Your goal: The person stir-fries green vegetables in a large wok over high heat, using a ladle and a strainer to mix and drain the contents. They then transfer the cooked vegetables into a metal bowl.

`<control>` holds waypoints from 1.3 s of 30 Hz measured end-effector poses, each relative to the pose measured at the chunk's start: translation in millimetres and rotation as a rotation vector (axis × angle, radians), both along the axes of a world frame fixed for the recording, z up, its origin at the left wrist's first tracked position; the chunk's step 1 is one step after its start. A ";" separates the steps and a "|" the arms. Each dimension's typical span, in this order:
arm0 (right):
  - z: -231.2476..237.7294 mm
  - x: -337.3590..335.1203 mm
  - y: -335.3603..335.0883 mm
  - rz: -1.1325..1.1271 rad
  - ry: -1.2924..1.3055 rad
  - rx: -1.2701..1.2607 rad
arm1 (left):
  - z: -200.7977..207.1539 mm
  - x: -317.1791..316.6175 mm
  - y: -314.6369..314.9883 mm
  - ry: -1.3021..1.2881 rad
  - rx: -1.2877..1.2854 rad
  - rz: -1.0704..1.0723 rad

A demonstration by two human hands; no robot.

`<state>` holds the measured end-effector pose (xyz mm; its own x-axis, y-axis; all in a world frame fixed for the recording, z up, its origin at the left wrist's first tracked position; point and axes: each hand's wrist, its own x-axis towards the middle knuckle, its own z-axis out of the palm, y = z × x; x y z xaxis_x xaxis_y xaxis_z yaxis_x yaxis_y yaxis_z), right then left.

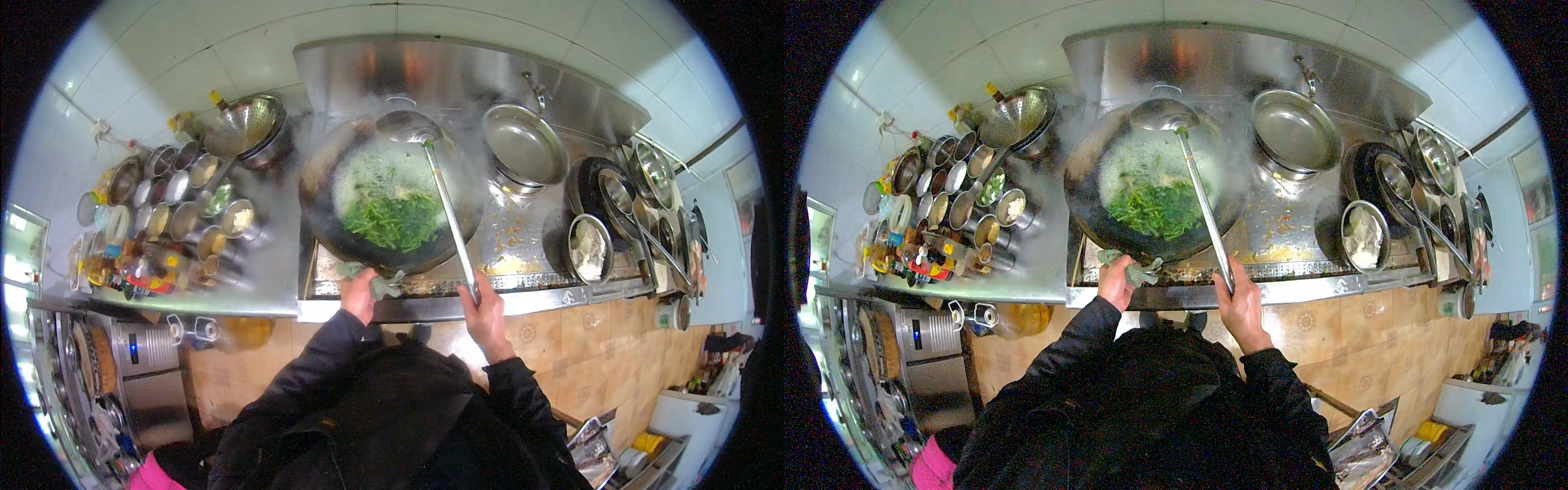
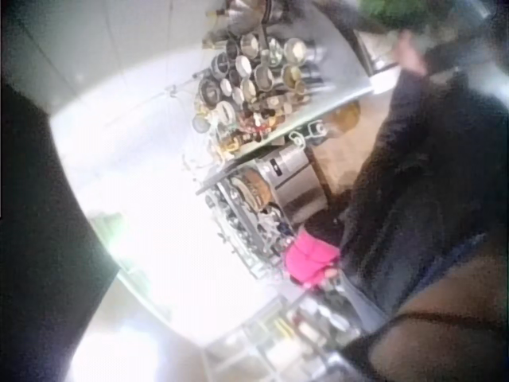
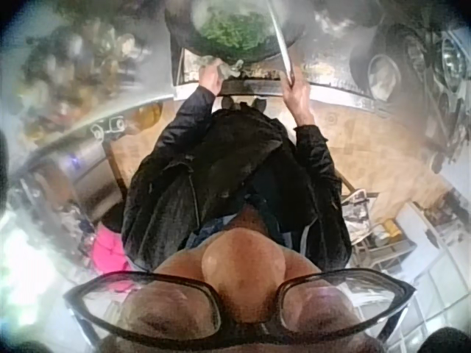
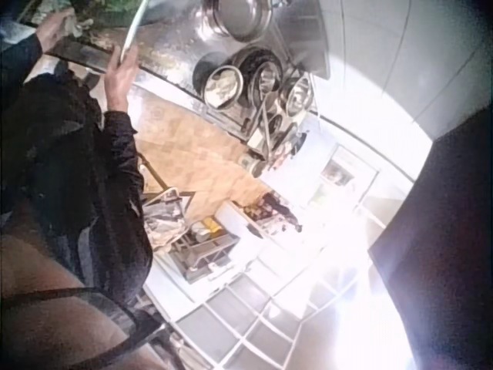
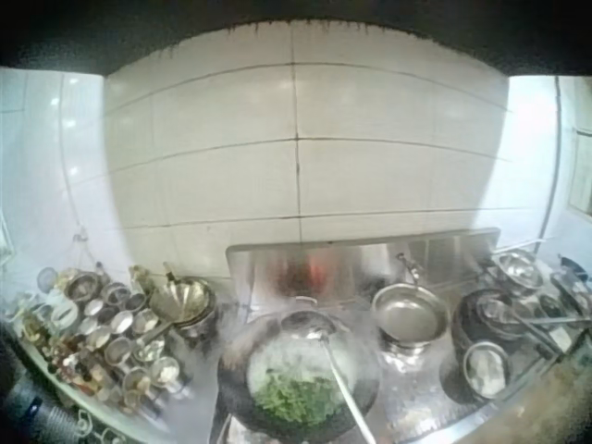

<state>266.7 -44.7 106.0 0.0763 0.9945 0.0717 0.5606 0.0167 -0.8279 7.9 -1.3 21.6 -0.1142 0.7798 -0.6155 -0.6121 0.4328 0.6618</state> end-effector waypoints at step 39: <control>42.0 8.4 -2.5 0.364 2.165 -0.710 | 13.9 8.1 2.0 -0.024 -0.069 0.098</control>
<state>275.1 -47.2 148.0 -0.5913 0.8020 -0.0849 -0.8062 -0.5852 0.0866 15.9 0.7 35.5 -0.1729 0.7213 -0.6707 -0.6690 0.4137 0.6175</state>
